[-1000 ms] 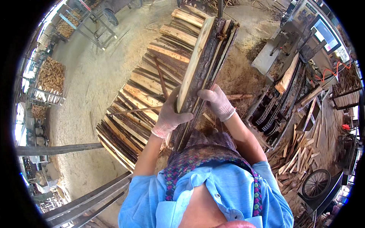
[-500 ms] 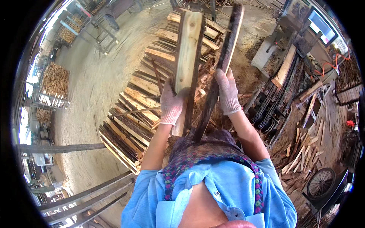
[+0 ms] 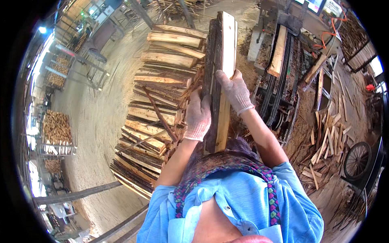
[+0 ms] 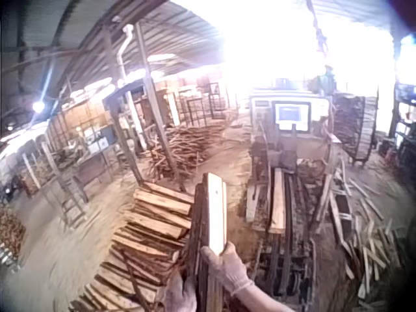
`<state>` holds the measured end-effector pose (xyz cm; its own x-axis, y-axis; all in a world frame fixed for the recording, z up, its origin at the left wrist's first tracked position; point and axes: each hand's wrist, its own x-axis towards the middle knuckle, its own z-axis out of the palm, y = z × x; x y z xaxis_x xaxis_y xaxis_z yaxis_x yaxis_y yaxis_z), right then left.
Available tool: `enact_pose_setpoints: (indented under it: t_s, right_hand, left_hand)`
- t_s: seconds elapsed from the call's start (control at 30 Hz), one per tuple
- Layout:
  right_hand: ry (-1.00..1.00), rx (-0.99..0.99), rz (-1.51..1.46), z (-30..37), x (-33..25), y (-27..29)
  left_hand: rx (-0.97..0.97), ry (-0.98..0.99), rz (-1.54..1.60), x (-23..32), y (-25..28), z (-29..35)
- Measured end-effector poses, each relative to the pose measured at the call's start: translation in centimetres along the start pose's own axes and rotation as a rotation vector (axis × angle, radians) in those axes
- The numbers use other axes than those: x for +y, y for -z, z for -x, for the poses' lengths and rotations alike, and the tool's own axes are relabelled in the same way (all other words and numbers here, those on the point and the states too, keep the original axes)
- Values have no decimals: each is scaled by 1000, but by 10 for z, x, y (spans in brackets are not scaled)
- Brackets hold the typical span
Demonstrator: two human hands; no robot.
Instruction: The person picks up wooden planks from a pile and stacks them onto a metal rack. The person handles the planks one by one, placing them vertically on the rack.
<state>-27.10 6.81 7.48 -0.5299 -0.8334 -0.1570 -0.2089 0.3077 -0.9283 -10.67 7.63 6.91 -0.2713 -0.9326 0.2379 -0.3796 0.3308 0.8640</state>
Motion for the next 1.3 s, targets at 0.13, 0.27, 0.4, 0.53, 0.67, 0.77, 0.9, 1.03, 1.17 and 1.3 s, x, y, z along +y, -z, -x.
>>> enact_pose_setpoints:
  t_s: [0.13, 0.27, 0.4, 0.53, 0.67, 0.77, 0.9, 1.03, 1.17, 1.3]
  right_hand:
    - [-37, -92, -304, 7, 6, 20]
    - [20, -255, -724, -3, 48, 33]
    - [-8, -389, -1032, 14, 58, 47]
    - [-195, -411, -1358, 30, 83, 56]
    - [-95, -170, -1357, 21, 99, 60]
    - [-190, 108, -1029, 8, 102, 92]
    - [-198, 235, -852, -61, 140, 165]
    - [-199, 401, -451, -133, 166, 232]
    - [-219, 263, -447, -215, 140, 241]
    - [-299, 275, 83, -323, 148, 236]
  left_hand:
    - [36, -175, 28, 12, -23, 8]
    - [-303, 68, -117, 36, -36, 1]
    - [-332, -51, 11, 37, -45, -11]
    - [-369, -285, -52, 34, -67, -18]
    - [-401, -379, -121, 32, -84, -26]
    - [-442, -351, -135, 4, -74, -27]
    - [-472, 48, -32, -56, -18, -3]
    - [-215, 624, 239, -115, 35, 52]
    - [9, 896, 420, -150, 70, 123]
    - [-39, 978, 312, -134, 77, 134]
